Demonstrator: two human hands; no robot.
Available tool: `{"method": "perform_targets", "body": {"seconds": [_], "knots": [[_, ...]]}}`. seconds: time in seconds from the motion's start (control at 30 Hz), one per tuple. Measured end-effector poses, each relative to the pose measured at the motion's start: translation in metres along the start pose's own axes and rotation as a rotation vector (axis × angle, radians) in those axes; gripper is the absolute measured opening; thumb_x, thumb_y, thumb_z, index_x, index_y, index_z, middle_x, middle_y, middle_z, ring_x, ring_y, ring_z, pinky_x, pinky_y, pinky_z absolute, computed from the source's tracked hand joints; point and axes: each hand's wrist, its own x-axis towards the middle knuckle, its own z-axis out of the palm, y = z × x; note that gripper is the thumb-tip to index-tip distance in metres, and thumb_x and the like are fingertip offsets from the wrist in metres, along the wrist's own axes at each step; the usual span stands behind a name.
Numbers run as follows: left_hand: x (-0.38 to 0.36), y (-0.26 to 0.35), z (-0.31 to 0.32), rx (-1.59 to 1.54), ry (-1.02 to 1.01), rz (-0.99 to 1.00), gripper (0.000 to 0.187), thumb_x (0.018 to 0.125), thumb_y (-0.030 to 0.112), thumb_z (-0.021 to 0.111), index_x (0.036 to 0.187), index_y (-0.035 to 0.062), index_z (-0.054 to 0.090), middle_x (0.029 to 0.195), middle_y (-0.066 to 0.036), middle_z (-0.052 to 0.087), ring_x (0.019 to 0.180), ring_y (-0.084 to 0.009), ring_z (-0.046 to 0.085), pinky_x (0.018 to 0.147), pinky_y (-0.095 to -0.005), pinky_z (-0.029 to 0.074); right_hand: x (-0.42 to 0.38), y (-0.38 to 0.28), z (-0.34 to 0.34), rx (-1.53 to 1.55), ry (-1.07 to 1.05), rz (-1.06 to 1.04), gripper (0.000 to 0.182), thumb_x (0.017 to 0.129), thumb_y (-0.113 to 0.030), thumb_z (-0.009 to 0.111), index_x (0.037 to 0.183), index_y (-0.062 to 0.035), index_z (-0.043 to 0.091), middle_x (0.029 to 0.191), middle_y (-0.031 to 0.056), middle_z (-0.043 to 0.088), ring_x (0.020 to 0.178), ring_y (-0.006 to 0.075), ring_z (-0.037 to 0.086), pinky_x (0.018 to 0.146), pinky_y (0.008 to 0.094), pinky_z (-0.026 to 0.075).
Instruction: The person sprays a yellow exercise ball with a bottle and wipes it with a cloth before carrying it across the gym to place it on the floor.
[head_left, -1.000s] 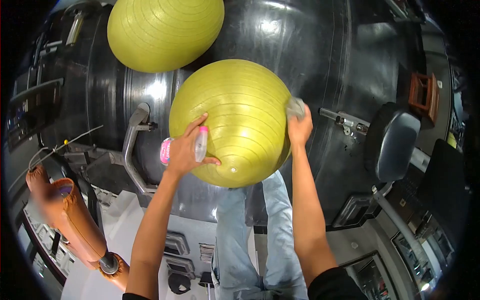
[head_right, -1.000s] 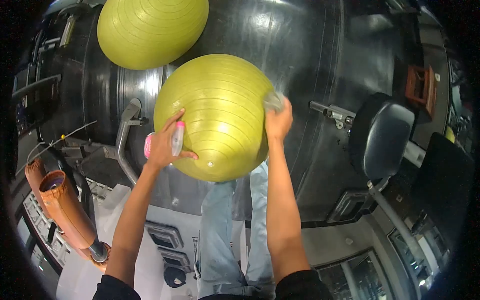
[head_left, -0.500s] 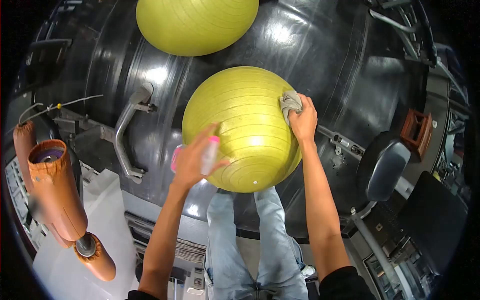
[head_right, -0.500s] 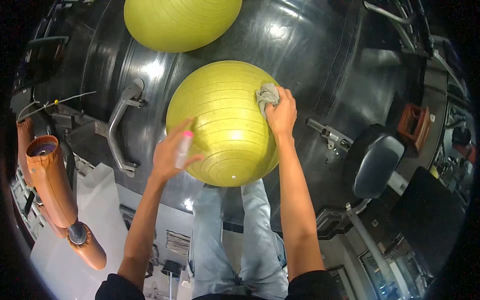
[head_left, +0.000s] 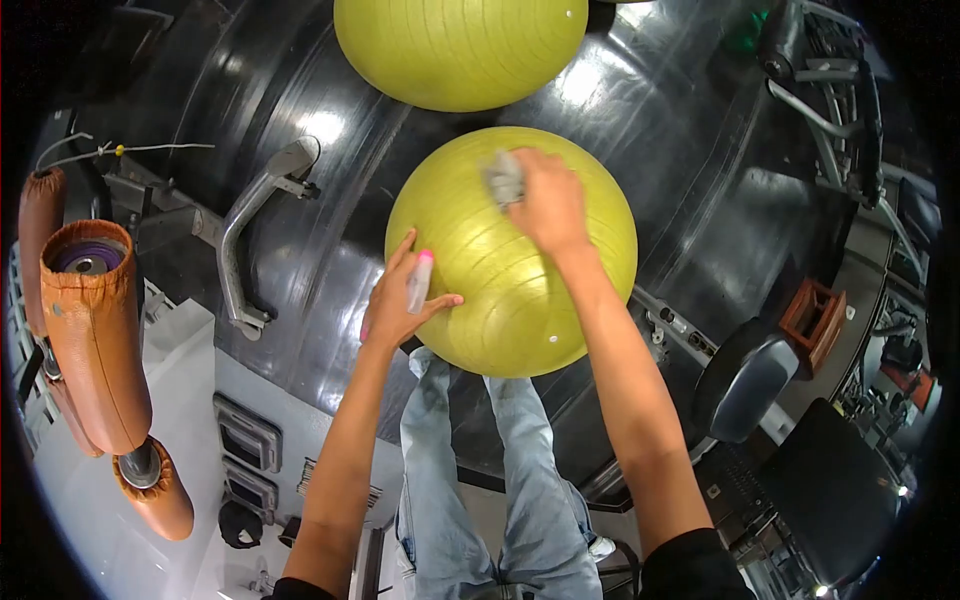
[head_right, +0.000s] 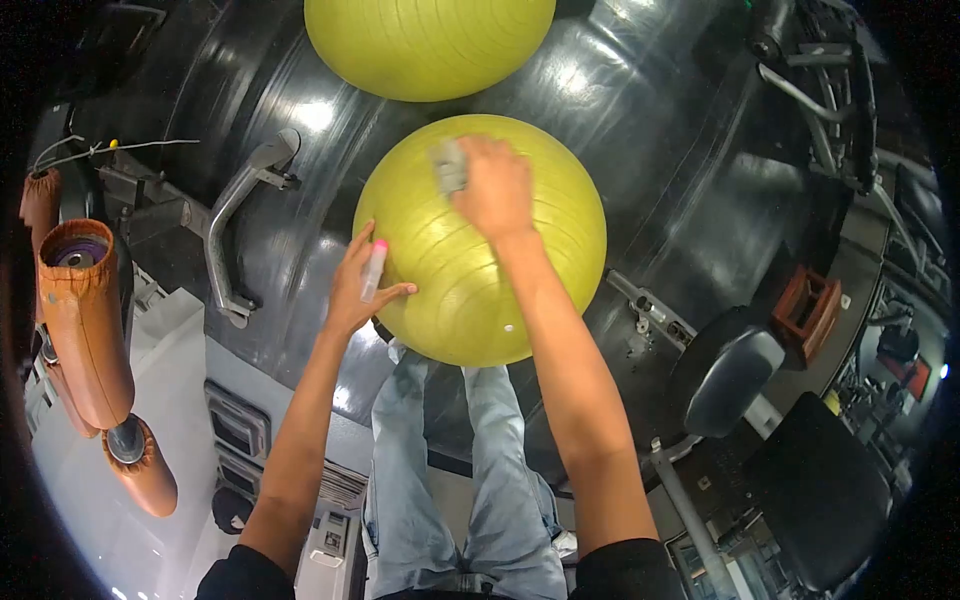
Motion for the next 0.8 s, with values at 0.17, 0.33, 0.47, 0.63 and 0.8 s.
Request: {"method": "perform_targets", "body": {"seconds": [0.17, 0.33, 0.47, 0.63, 0.8], "knots": [[0.003, 0.038, 0.015, -0.018, 0.023, -0.102, 0.077, 0.058, 0.050, 0.093, 0.110, 0.0024, 0.061, 0.156, -0.009, 0.038, 0.110, -0.0343, 0.065, 0.088, -0.0460, 0.054, -0.005, -0.023, 0.024, -0.128, -0.257, -0.482, 0.043, 0.071, -0.006, 0.070, 0.113, -0.0155, 0.069, 0.109, 0.0074, 0.069, 0.104, 0.0307, 0.065, 0.088, 0.0440, 0.054], [0.008, 0.035, 0.021, -0.028, 0.068, -0.031, 0.074, 0.058, 0.053, 0.092, 0.102, 0.0028, 0.060, 0.155, -0.008, 0.041, 0.110, -0.0331, 0.065, 0.084, -0.0438, 0.054, 0.047, 0.030, -0.011, -0.130, -0.336, 0.044, 0.038, 0.075, -0.006, 0.067, 0.110, -0.0163, 0.071, 0.108, 0.0068, 0.070, 0.106, 0.0300, 0.065, 0.086, 0.0455, 0.056], [0.012, 0.047, 0.031, -0.033, 0.111, 0.000, 0.074, 0.058, 0.055, 0.091, 0.099, 0.0024, 0.060, 0.154, -0.008, 0.043, 0.110, -0.0320, 0.065, 0.082, -0.0432, 0.054, 0.040, 0.014, 0.009, -0.157, -0.112, 0.049, 0.022, 0.083, -0.011, 0.067, 0.104, -0.0146, 0.072, 0.102, 0.0104, 0.070, 0.103, 0.0341, 0.065, 0.081, 0.0470, 0.056], [0.011, 0.031, 0.025, 0.013, 0.080, -0.047, 0.074, 0.058, 0.055, 0.091, 0.099, 0.0020, 0.060, 0.154, -0.010, 0.043, 0.114, -0.0322, 0.064, 0.085, -0.0431, 0.054, 0.015, -0.025, 0.015, -0.188, -0.248, -0.333, 0.021, 0.082, -0.012, 0.068, 0.103, -0.0152, 0.073, 0.103, 0.0068, 0.070, 0.101, 0.0348, 0.064, 0.082, 0.0477, 0.055], [0.012, 0.018, 0.003, -0.128, -0.028, -0.001, 0.074, 0.056, 0.050, 0.094, 0.102, 0.0019, 0.061, 0.153, -0.011, 0.043, 0.119, -0.0333, 0.061, 0.089, -0.0433, 0.053, 0.031, -0.002, 0.003, -0.043, -0.180, -0.140, 0.024, 0.079, -0.019, 0.072, 0.103, -0.0186, 0.075, 0.104, 0.0039, 0.071, 0.097, 0.0333, 0.064, 0.081, 0.0468, 0.056]]}}
